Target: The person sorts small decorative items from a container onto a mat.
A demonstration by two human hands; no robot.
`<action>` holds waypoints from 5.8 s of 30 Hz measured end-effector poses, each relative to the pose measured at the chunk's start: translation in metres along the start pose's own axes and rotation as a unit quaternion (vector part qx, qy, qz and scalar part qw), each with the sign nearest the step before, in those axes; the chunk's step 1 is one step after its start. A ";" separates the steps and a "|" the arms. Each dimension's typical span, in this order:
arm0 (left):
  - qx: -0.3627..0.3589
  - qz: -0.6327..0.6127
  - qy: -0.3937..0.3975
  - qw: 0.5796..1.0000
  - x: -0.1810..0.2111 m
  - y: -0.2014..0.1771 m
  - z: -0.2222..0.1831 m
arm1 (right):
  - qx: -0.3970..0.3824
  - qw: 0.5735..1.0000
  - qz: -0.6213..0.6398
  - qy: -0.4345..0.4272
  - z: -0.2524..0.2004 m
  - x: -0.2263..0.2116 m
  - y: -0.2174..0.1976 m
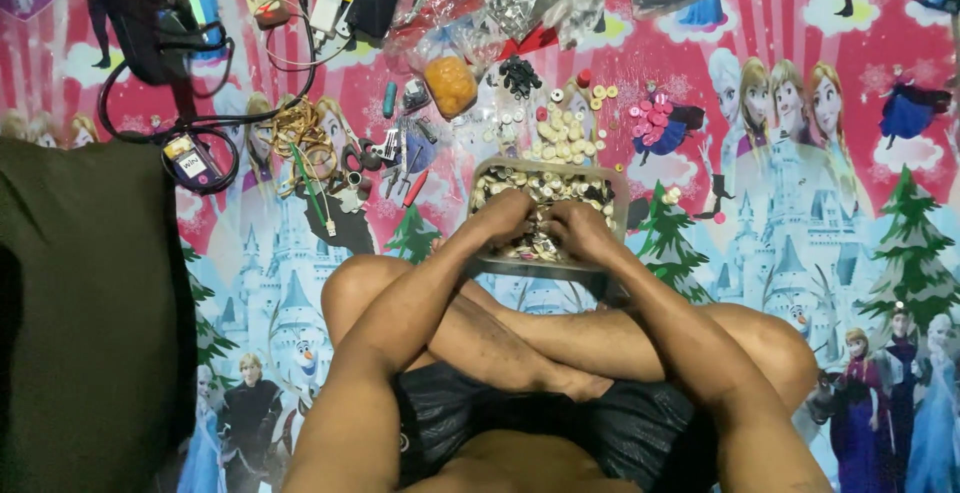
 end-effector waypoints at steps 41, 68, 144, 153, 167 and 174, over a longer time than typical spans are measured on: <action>0.206 -0.322 -0.026 0.924 0.018 -0.022 0.000 | 0.137 0.792 0.567 0.182 0.004 -0.006 -0.029; 0.274 -0.247 -0.067 0.927 0.020 -0.088 -0.019 | 0.186 0.979 0.029 0.074 0.130 0.058 -0.094; 0.166 -0.296 -0.049 0.939 0.031 -0.031 0.000 | 0.150 0.833 0.481 0.229 -0.002 -0.029 -0.052; 0.167 -0.075 0.035 0.982 0.027 -0.013 0.015 | 0.115 0.990 -0.038 0.065 -0.018 0.012 -0.083; 0.296 0.228 0.190 0.908 0.059 0.030 0.020 | 0.116 0.985 -0.057 0.113 -0.022 0.014 -0.081; 0.246 -0.175 0.087 0.949 0.037 0.030 0.027 | 0.156 0.971 0.097 0.150 -0.016 0.010 -0.071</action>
Point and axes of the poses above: each hand's wrist, its own z-axis towards the middle knuckle, its own y-axis out of the palm, x = y × z, the point moved 3 cm from there along z, towards the middle knuckle, and after that the axes turned 10 degrees about z, right-handed, at the moved point
